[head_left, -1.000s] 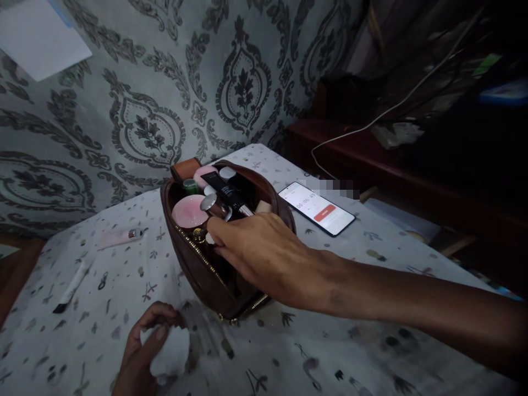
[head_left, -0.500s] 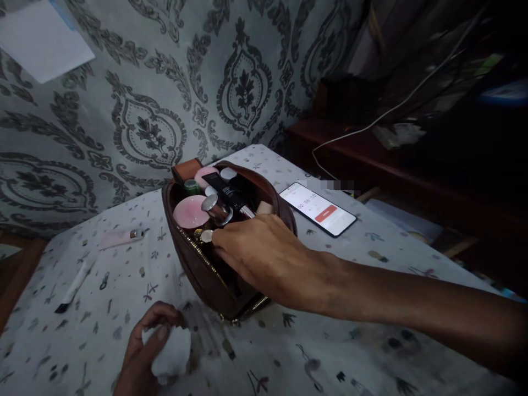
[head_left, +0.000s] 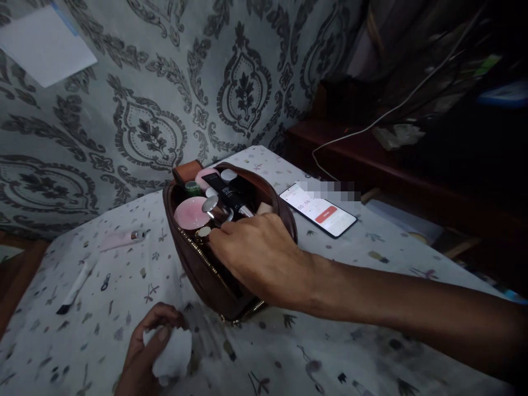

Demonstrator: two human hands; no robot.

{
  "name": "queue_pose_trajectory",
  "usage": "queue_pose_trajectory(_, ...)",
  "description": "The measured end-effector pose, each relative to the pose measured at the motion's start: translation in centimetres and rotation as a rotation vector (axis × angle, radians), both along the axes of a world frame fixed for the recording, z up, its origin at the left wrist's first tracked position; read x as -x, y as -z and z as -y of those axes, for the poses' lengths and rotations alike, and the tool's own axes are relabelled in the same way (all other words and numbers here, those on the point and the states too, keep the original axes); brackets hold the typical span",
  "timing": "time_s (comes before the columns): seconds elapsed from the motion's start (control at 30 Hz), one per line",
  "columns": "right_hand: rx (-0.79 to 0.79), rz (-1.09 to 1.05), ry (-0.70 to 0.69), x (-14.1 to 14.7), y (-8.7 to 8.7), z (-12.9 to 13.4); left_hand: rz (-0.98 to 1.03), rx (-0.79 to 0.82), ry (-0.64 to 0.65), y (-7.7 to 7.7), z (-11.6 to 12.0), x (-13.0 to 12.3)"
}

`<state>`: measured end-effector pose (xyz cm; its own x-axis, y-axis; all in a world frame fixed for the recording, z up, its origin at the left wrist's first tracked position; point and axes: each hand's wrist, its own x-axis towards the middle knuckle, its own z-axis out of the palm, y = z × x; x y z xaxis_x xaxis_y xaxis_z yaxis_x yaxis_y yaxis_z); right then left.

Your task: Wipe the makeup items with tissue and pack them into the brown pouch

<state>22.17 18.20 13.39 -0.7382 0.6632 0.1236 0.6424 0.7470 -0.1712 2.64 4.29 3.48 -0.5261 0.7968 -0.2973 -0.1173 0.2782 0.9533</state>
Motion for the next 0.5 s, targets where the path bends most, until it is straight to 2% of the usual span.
queue_pose_trajectory(0.27, -0.021, -0.101, -0.033, -0.6, 0.5, -0.1, 0.035, -0.007, 0.037, 0.7, 0.1, 0.8)
queue_pose_trajectory(0.37, 0.003, -0.248, 0.006, -1.5, 0.5, 0.0, 0.042, -0.004, 0.026, 0.4, 0.2, 0.5)
queue_pose_trajectory(0.5, 0.023, -0.546, 0.143, -3.9, 0.9, -0.1, 0.031, 0.020, -0.037, -0.2, 0.2, -0.3)
